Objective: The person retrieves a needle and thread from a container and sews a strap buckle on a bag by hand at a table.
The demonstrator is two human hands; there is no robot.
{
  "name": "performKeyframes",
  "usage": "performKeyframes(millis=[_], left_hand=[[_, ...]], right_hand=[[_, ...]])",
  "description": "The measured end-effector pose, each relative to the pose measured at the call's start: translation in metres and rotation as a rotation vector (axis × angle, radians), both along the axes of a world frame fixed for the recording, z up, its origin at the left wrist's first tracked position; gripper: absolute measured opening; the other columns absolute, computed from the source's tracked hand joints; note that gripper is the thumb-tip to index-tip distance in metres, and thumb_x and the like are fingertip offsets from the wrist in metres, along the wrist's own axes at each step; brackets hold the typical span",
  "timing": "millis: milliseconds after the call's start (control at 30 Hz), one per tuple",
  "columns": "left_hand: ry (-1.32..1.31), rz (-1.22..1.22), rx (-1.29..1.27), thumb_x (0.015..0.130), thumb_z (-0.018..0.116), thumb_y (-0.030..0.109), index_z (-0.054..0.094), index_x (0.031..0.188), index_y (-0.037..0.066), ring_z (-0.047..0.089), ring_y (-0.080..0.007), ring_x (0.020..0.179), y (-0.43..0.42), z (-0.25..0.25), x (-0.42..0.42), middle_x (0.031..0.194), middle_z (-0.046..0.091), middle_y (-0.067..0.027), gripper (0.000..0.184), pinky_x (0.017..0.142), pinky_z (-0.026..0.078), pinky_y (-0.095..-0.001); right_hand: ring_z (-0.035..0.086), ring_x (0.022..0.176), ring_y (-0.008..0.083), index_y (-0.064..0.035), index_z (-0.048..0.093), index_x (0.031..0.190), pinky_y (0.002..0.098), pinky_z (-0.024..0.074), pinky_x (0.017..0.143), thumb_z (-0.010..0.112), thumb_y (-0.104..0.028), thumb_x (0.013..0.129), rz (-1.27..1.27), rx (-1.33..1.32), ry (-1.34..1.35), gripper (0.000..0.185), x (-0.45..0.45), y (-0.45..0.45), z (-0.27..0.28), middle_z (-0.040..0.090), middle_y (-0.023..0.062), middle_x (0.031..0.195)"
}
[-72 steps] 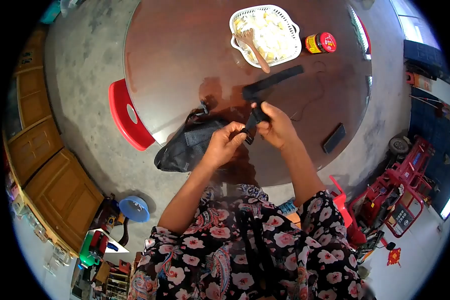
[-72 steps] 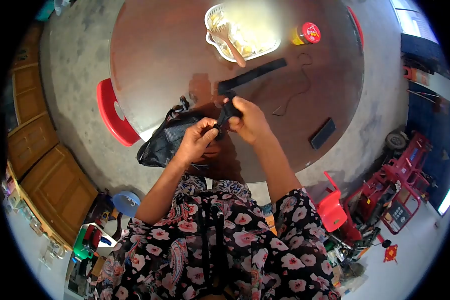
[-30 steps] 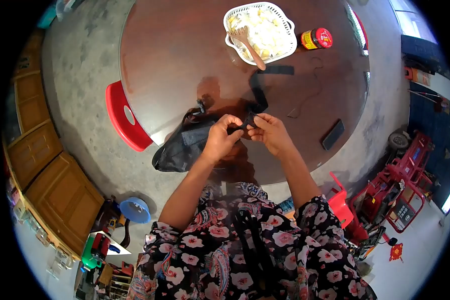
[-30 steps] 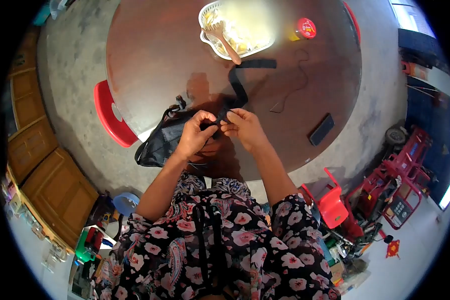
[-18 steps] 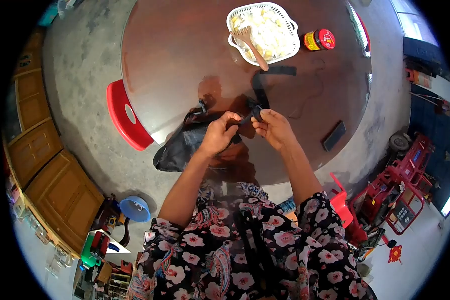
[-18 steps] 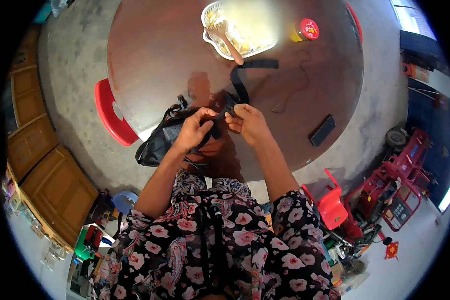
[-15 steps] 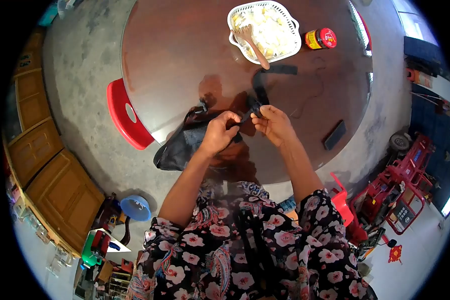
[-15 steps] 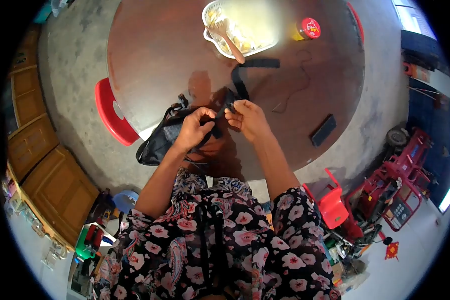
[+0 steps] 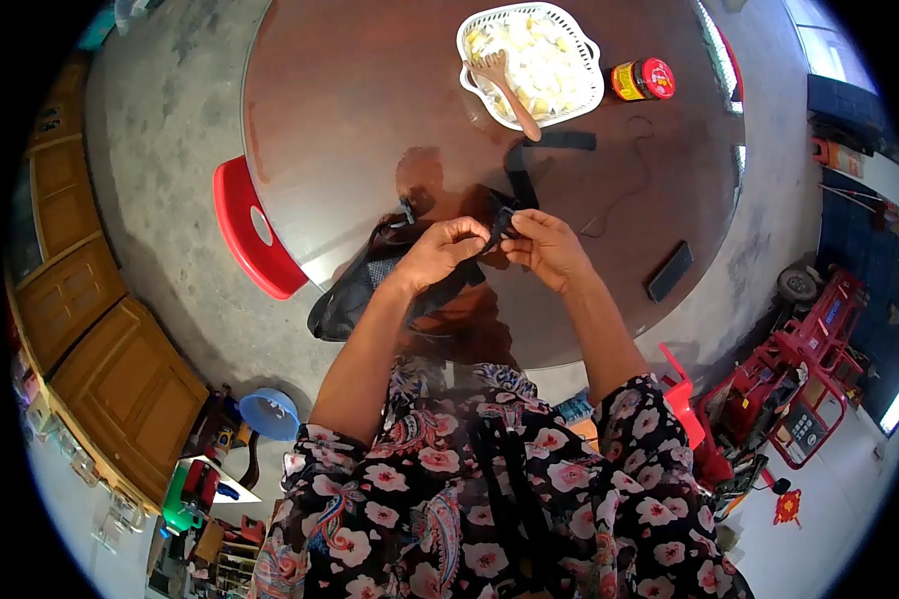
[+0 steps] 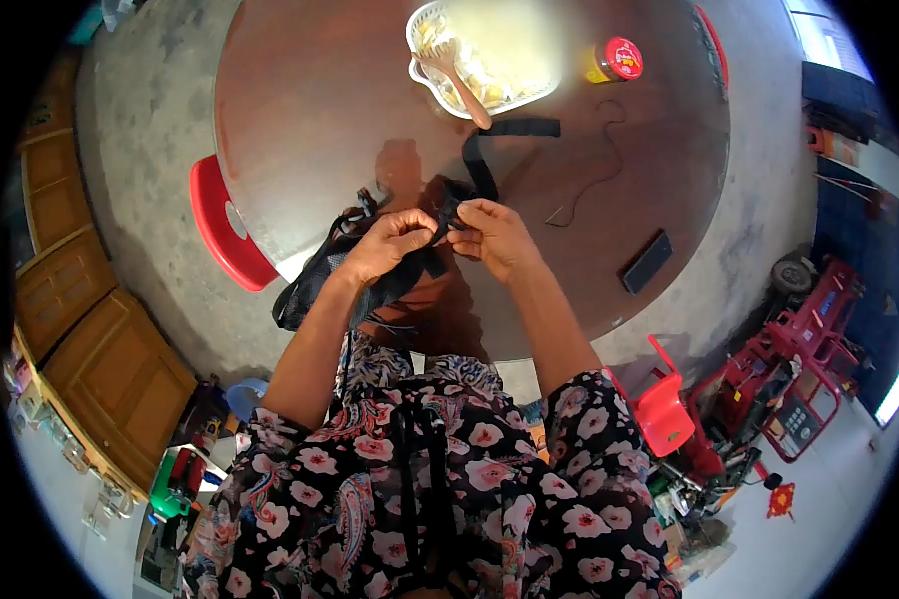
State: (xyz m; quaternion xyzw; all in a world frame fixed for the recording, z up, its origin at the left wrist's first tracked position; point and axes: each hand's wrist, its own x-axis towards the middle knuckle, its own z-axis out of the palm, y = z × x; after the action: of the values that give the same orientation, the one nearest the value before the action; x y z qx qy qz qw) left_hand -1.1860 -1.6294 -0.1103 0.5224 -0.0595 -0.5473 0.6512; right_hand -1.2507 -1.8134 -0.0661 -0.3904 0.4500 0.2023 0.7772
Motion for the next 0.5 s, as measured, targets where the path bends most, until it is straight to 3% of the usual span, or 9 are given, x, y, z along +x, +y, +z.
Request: performKeyframes(millis=[233,300,400,500], left_hand=[[0.148,0.126,-0.063,0.081,0.061,0.0,0.059,0.087,0.006,0.049,-0.0074,0.079,-0.006,-0.003,-0.003,0.082,0.054,0.0036,0.008,0.076,0.041,-0.022],[0.159,0.225,-0.019,0.08,0.06,-0.004,0.059,0.091,0.005,0.051,-0.0081,0.081,-0.008,0.0,-0.005,0.088,0.055,0.0025,0.015,0.079,0.042,-0.0219],[0.211,0.153,-0.027,0.08,0.056,-0.007,0.059,0.099,0.005,0.053,-0.0096,0.086,0.003,-0.002,-0.005,0.093,0.056,0.0002,0.023,0.084,0.042,-0.0226],[0.313,0.18,-0.094,0.079,0.052,-0.009,0.057,0.106,0.004,0.053,-0.011,0.09,0.018,-0.01,-0.001,0.097,0.057,-0.0021,0.03,0.087,0.04,-0.0234]], right_hand=[[0.056,0.067,0.0103,-0.0065,0.058,0.09,0.0218,0.0483,0.058,0.059,-0.013,0.087,0.055,-0.125,0.047,0.007,-0.005,0.002,-0.003,0.057,0.0012,0.078],[0.052,0.064,0.01,-0.0069,0.059,0.088,0.0219,0.0462,0.058,0.06,-0.012,0.086,-0.091,0.008,0.024,0.006,-0.01,0.002,-0.007,0.055,0.0007,0.076],[0.053,0.065,0.0104,-0.0075,0.058,0.087,0.0228,0.0466,0.057,0.06,-0.013,0.086,-0.216,0.089,0.026,0.006,-0.012,0.002,-0.012,0.054,0.0007,0.076],[0.053,0.064,0.0105,-0.008,0.059,0.086,0.0234,0.0469,0.056,0.059,-0.012,0.086,-0.16,0.07,0.046,0.004,-0.009,0.0,-0.007,0.054,0.0005,0.075]])
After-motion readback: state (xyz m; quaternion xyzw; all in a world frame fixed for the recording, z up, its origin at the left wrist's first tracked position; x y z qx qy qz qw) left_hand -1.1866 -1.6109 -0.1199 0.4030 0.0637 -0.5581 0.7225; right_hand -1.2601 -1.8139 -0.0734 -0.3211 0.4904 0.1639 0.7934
